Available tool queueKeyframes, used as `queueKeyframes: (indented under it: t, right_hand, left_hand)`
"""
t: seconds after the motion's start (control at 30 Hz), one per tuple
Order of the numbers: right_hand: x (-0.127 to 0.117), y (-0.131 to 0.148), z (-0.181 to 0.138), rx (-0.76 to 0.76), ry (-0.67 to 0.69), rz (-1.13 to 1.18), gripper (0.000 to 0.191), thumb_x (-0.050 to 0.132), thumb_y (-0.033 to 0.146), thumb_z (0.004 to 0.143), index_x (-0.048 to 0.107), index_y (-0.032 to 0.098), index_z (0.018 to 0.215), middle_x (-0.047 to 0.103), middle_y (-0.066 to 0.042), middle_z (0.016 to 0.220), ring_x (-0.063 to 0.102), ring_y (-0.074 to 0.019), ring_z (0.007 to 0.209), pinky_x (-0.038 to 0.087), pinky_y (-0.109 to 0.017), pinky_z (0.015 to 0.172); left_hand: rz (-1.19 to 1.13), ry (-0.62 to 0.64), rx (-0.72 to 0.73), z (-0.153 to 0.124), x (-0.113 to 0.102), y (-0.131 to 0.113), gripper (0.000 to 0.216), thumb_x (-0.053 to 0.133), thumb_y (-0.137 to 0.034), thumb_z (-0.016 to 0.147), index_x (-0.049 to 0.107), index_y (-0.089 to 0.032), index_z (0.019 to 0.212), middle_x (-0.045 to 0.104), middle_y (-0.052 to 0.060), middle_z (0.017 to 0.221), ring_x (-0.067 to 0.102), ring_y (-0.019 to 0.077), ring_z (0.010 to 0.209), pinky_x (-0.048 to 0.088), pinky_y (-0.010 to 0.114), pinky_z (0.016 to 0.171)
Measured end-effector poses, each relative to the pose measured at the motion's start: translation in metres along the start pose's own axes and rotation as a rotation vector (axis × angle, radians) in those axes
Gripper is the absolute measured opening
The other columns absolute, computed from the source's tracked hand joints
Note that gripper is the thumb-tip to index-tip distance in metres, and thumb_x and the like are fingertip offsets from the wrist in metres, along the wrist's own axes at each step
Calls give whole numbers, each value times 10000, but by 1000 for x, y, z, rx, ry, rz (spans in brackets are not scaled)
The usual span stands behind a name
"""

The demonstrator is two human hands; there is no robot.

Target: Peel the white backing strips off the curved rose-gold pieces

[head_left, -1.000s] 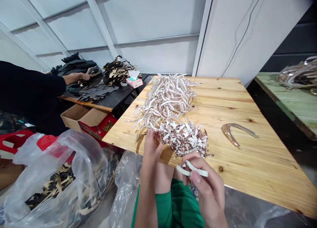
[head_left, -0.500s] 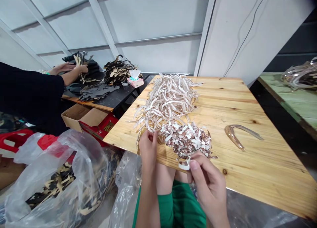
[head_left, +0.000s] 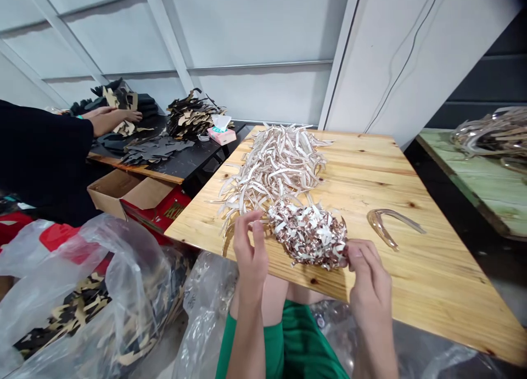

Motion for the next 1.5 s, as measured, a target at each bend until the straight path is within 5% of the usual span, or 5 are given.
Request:
queueKeyframes:
  t: [0.37,0.63,0.87,1.1,1.5]
  right_hand:
    - [4,-27,7,189,-51,-134,572,903,650,871,567,248,1098,598,26,886,566,-212,724,474,-358,678]
    - [0,-11,-8,84,233,-41,1199,993,552,778,312,258,1719,471,-206,1714,581,-410,1497,529,-568,1224]
    - [-101,-37,53,101,-2,-475,646,651,701,1008,644,182,1392,674,-258,1442,666,-416,1251,576,-579,1005]
    - [-102,-88,98,105,182,-623,402,674,584,1048,690,216,887,726,-24,830,682,-221,773,540,-394,814]
    - [-150,-90,103,144,34,-848,429,632,608,1065,719,188,1081,773,-122,1091,711,-255,860,535,-408,806]
  left_hand:
    - [-133,311,-27,13,30,-7,236,590,-371,1107,717,-235,1253,816,105,1213,782,277,1088,602,422,1031]
    - [-210,200,-72,-2,28,9,368,588,-532,1128,745,-244,1296,810,92,1238,753,284,1180,605,381,1014]
    - [-242,-33,38,-16,29,5,476,658,-494,1127,615,-273,1546,617,156,1619,666,304,1437,576,409,1160]
    - [-373,-422,213,-34,15,-43,185,716,-310,1053,796,-254,1210,764,62,1176,739,275,1163,611,426,990]
    - [-405,96,212,-69,22,-65,204,566,-200,1123,744,-261,1044,708,22,840,699,215,805,593,316,729]
Point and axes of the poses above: each hand's wrist, its own z-axis towards the middle knuckle, its own x-axis out of the palm, y = z × x, the point moved 2 cm from there along z, towards the middle knuckle
